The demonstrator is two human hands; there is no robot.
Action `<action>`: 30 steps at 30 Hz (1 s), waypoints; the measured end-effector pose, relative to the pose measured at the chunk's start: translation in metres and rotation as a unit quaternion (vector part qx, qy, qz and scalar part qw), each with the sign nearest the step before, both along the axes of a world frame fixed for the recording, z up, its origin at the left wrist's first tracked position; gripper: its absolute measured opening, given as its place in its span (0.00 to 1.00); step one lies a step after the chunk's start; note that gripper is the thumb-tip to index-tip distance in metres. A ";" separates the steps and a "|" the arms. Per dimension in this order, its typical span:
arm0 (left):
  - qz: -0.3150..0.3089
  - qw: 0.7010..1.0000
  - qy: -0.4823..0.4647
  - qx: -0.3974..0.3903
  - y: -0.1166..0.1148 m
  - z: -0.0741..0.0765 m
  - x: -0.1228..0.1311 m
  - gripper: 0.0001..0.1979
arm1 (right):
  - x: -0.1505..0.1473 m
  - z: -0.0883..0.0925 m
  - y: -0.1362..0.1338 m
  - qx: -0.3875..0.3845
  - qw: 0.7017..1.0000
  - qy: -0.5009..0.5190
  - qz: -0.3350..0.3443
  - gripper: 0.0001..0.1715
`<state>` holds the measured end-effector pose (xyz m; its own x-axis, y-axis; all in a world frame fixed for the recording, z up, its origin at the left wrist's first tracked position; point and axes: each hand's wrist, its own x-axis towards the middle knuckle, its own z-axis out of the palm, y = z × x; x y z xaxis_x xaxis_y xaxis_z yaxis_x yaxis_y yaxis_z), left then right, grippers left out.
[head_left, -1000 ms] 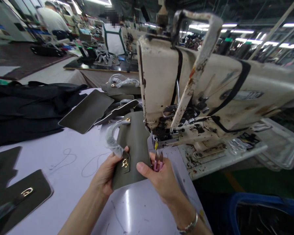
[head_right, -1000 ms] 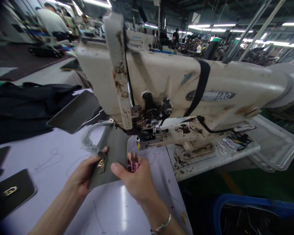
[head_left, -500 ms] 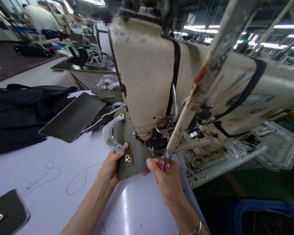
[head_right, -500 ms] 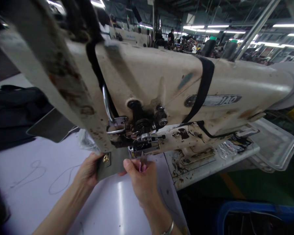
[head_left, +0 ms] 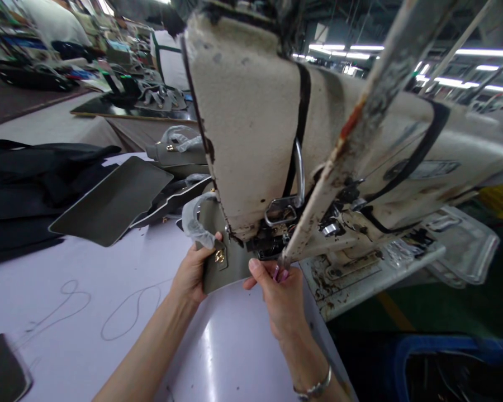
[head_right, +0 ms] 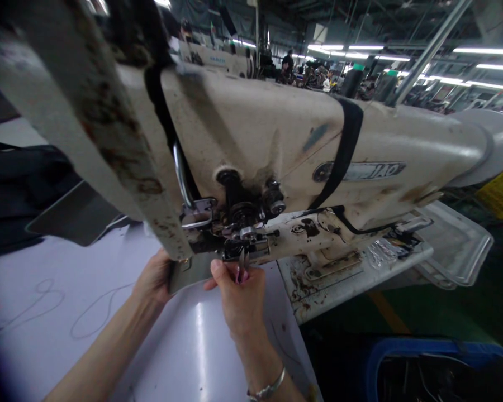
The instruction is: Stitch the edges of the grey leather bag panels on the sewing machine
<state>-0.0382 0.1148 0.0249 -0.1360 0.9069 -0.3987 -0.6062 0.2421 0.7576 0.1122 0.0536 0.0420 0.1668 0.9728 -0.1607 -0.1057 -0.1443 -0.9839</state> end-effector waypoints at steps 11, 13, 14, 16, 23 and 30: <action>-0.024 0.999 -0.009 -0.026 -0.001 -0.004 -0.001 0.16 | -0.003 0.001 -0.001 -0.004 0.999 0.029 -0.012 0.26; -0.025 0.999 -0.014 -0.023 -0.002 -0.005 -0.001 0.15 | -0.003 0.000 -0.001 -0.004 0.999 0.031 -0.009 0.25; -0.025 0.999 -0.017 -0.020 -0.002 -0.005 -0.001 0.15 | -0.002 -0.001 -0.001 -0.003 0.999 0.031 -0.008 0.25; -0.029 0.999 -0.028 -0.019 -0.004 -0.006 0.000 0.14 | -0.001 -0.001 -0.003 -0.004 0.999 0.036 -0.006 0.24; -0.031 0.998 -0.032 -0.043 -0.009 -0.008 0.003 0.11 | 0.002 0.000 -0.008 -0.004 0.999 0.036 0.003 0.25; -0.014 0.997 -0.030 -0.075 -0.015 -0.003 0.004 0.21 | 0.004 -0.002 -0.011 -0.013 0.999 0.041 0.009 0.24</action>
